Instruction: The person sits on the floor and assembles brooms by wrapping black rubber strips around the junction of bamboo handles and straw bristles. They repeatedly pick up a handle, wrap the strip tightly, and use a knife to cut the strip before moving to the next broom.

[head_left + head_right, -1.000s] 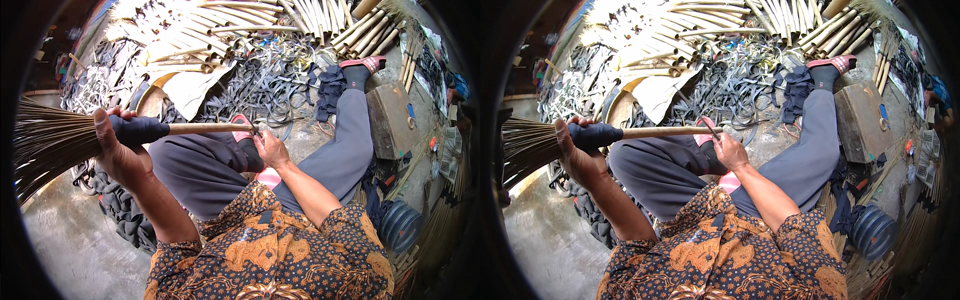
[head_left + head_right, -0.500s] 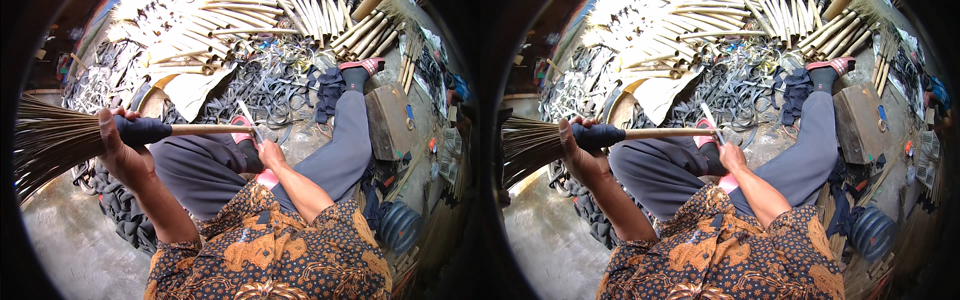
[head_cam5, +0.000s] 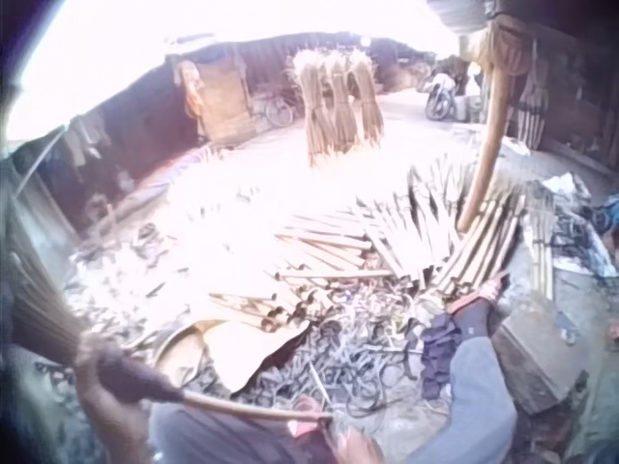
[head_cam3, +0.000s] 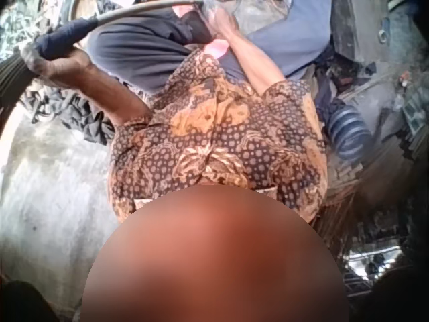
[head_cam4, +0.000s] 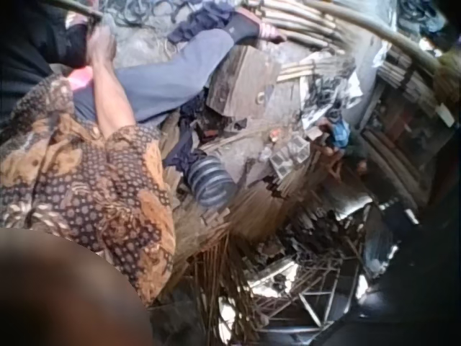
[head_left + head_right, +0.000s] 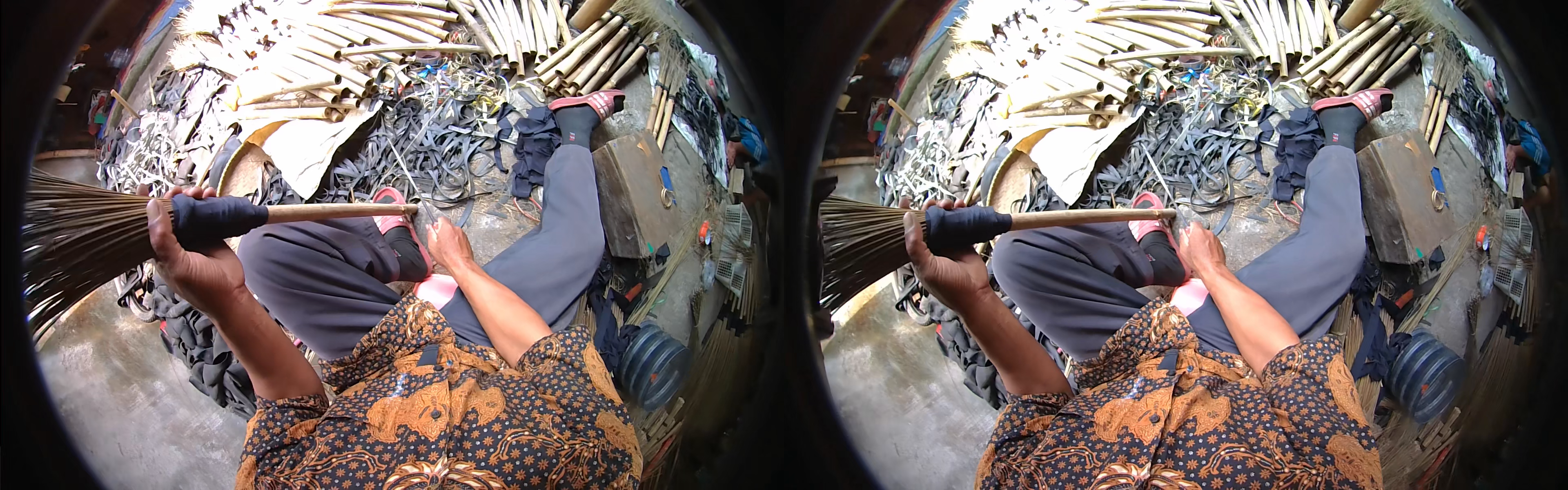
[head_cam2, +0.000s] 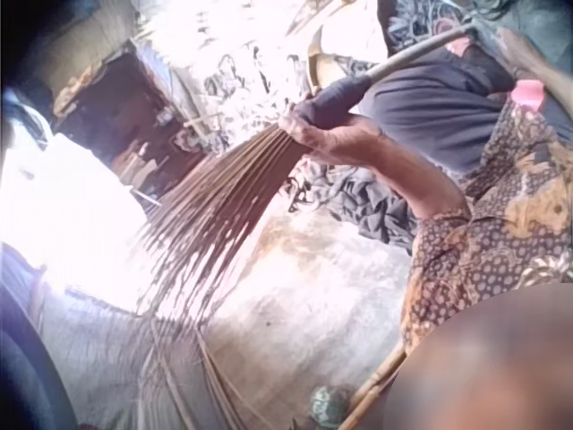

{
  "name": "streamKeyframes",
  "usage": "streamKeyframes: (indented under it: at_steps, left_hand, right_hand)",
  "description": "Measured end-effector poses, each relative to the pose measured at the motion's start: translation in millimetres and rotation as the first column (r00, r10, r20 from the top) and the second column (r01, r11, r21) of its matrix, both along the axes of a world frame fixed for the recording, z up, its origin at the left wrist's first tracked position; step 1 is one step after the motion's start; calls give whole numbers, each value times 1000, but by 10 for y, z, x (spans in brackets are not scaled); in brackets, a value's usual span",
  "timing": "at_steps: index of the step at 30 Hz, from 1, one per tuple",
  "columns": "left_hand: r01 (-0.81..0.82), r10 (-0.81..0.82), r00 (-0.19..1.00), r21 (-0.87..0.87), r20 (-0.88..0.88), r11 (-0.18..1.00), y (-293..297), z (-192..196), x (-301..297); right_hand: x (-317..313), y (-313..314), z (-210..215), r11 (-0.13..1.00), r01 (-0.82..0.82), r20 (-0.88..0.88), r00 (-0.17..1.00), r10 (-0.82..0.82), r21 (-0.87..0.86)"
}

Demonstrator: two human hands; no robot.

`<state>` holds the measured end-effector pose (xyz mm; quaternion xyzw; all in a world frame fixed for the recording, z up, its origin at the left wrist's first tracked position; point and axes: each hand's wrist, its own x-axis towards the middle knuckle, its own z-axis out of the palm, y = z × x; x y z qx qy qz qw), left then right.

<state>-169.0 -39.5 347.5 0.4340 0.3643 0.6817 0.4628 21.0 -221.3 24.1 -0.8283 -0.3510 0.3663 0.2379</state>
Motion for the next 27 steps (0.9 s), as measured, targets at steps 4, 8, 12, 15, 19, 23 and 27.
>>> streamKeyframes:
  at_steps: [4, 8, 12, 15, 19, 23, 27]
  left_hand:
    - [-202, 197, 973, -35, -121, 979, 2, -28, -8]
    - [-299, 292, 942, -18, -162, 954, 22, -53, -22]
    - [-213, 208, 966, -19, -156, 977, 11, -45, -78]
    - [-188, 187, 975, 1, -118, 982, -3, -37, -113]
    - [-225, 223, 959, 12, -177, 974, -14, -60, -117]
    - [-252, 247, 959, -19, -141, 967, -53, -62, -96]
    - [-219, 219, 957, 21, -190, 976, -117, -52, -67]
  right_hand:
    - [-95, 15, 118, 994, 0, -49, 999, 5, 106]
    - [-285, -3, 161, 934, -43, -32, 998, 58, 355]
    - [-298, 44, 89, 987, -156, -36, 987, 158, 33]
    - [-245, 26, 81, 989, -129, 6, 992, 129, 65]
    - [-301, -14, 92, 964, -181, 68, 983, 170, 196]
    - [-347, 26, 38, 914, -201, 94, 979, 179, 353]
    - [-281, 42, 14, 985, -159, 23, 987, 158, 68]
